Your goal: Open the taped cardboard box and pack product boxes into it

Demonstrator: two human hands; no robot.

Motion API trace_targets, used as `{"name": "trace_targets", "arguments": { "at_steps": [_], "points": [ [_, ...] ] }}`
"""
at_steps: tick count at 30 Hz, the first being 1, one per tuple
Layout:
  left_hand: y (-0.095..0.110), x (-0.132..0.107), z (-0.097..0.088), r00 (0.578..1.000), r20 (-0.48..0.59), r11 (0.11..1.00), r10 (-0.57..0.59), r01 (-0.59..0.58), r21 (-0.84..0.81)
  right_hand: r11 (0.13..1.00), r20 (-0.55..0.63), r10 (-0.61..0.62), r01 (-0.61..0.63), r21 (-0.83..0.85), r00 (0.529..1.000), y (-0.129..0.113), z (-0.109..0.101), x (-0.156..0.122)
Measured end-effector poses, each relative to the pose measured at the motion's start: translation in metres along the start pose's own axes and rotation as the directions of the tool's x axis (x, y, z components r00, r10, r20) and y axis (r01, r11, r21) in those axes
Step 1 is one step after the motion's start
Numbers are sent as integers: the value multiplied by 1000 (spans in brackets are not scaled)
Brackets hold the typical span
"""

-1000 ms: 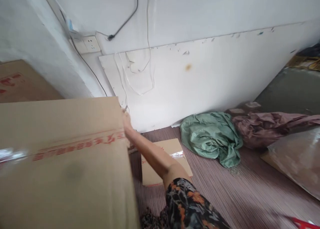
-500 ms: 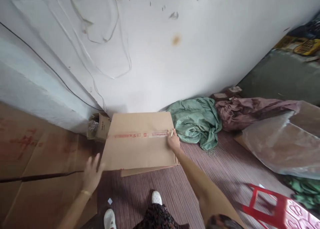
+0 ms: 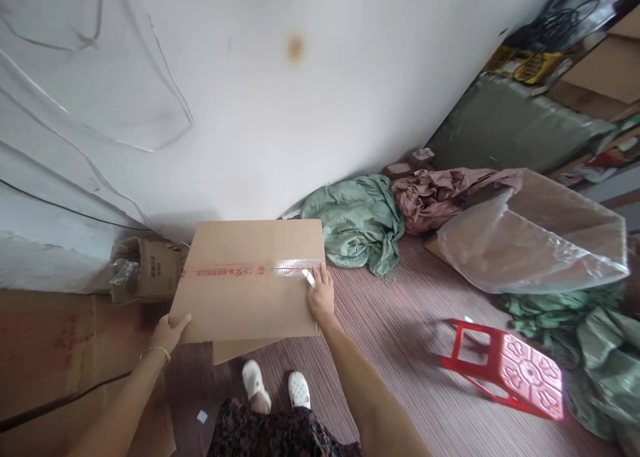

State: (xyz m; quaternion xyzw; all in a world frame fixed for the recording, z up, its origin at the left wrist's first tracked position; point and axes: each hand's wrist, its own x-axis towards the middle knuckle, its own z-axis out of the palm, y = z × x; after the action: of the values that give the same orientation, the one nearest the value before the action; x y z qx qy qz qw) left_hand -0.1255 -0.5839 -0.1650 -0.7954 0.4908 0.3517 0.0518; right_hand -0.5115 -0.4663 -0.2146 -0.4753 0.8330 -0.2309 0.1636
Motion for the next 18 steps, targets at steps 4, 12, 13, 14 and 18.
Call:
{"name": "trace_targets", "arguments": {
  "at_steps": [4,12,13,14,18],
  "points": [
    [-8,-6,1,1000,23,997,11,-12,70,989,-28,149,-149,-1,988,3,1,0],
    [-66,-58,36,955,296,991,-3,-37,127,988,62,136,-131,-82,989,15,-14,27],
    [-72,-59,40,944,329,990,2,-49,135,989,68,137,-132,-73,988,14,-16,30],
    [-75,-58,40,934,357,987,7,-63,145,989,77,141,-137,-54,987,12,-19,33],
    [-58,-25,18,945,323,961,44,-128,244,965,120,237,-248,83,964,4,-33,48]
  ]
}}
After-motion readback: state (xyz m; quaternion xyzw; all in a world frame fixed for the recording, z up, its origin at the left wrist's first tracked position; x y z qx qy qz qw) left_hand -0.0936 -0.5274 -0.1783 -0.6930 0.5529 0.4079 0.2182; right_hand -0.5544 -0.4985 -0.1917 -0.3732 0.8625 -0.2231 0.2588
